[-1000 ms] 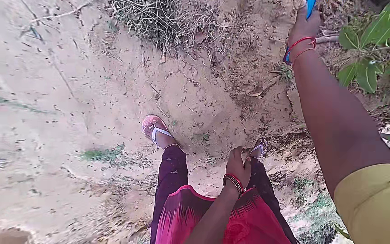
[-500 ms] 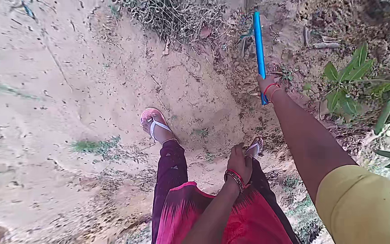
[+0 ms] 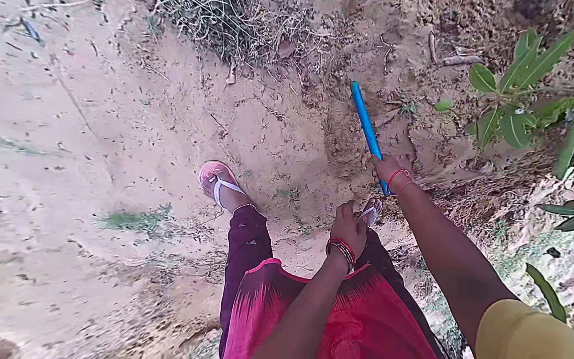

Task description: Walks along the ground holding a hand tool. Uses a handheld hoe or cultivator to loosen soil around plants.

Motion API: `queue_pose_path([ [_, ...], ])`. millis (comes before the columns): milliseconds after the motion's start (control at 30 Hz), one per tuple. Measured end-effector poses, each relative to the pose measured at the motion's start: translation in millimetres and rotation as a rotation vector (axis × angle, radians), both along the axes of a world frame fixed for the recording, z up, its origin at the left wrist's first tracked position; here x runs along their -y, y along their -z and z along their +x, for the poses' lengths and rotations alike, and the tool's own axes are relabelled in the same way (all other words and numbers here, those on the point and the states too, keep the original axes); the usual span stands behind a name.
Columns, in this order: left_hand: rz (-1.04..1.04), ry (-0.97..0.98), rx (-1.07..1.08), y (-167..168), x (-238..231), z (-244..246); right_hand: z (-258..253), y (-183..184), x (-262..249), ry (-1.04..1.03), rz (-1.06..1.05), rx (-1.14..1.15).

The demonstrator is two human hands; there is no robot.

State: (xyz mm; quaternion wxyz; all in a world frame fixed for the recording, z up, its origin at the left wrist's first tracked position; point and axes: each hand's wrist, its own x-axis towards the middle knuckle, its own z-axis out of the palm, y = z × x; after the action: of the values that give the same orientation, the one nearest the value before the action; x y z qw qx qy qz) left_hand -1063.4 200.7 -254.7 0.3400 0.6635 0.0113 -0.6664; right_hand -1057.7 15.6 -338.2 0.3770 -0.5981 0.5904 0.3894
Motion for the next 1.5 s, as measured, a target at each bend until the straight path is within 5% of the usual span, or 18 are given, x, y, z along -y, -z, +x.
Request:
queue_pose_path([
  [300, 0.035, 0.048, 0.085, 15, 16, -27, -75, -136, 73, -0.147, -0.076, 0.095],
  [533, 0.075, 0.033, 0.106, 29, 18, -44, -184, -212, 139, -0.318, -0.704, 0.068],
  [767, 0.097, 0.078, 0.118, 34, 17, -59, -213, -181, 223, -0.073, -1.247, -0.149],
  [967, 0.107, 0.114, 0.106, 34, 15, -62, -212, -170, 261, -0.111, -1.315, -0.242],
  [1133, 0.093, 0.124, 0.093, 32, 14, -55, -171, -151, 229, -0.163, -1.396, 0.084],
  [1333, 0.037, 0.072, 0.062, 14, 14, -37, -98, -105, 136, -0.212, -1.089, 0.792],
  [1500, -0.012, -0.01, 0.068, -9, 3, -4, 33, -73, 57, -0.399, -0.7, 0.574],
])
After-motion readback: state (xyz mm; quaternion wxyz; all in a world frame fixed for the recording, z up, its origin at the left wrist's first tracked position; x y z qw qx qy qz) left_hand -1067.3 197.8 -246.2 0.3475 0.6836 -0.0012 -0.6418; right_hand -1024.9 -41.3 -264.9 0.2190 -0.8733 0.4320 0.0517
